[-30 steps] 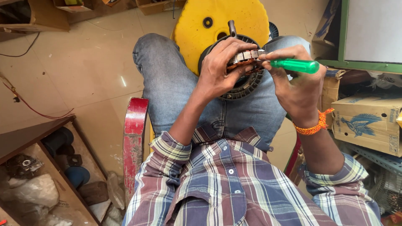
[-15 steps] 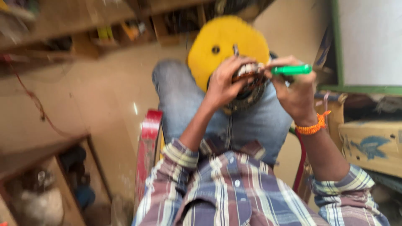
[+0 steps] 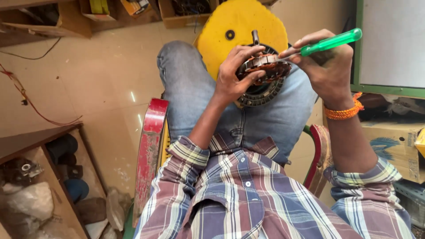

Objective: The person sits in a chair with an electric motor armature on their lap and repairs it. They use a green-handled screwdriver to pry and adjust parts on the armature, cut material with scissors, fit small insulating pieces between the copper windings, and work the component around the motor while reaching to the workbench for tools.

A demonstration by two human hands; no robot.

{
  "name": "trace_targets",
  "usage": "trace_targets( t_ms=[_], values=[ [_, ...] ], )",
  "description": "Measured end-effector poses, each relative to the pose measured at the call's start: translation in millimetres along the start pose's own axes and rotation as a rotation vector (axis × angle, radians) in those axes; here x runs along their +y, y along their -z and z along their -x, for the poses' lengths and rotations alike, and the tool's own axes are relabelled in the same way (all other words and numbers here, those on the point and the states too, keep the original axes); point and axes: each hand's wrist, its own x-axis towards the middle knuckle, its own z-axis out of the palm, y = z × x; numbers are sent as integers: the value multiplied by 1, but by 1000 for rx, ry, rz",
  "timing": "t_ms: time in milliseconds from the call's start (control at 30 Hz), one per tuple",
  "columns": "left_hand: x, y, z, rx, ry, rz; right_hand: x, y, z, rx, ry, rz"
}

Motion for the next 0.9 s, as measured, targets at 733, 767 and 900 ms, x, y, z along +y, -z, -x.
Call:
trace_targets(
  t_ms=[733, 767, 900],
  values=[
    [14, -22, 0, 112, 121, -30, -6, -17, 8, -35, 210, 301],
    [13, -23, 0, 112, 113, -40, -4, -16, 8, -21, 137, 207],
    [11, -24, 2, 125, 96, -41, 0, -22, 14, -2, 186, 276]
  ],
)
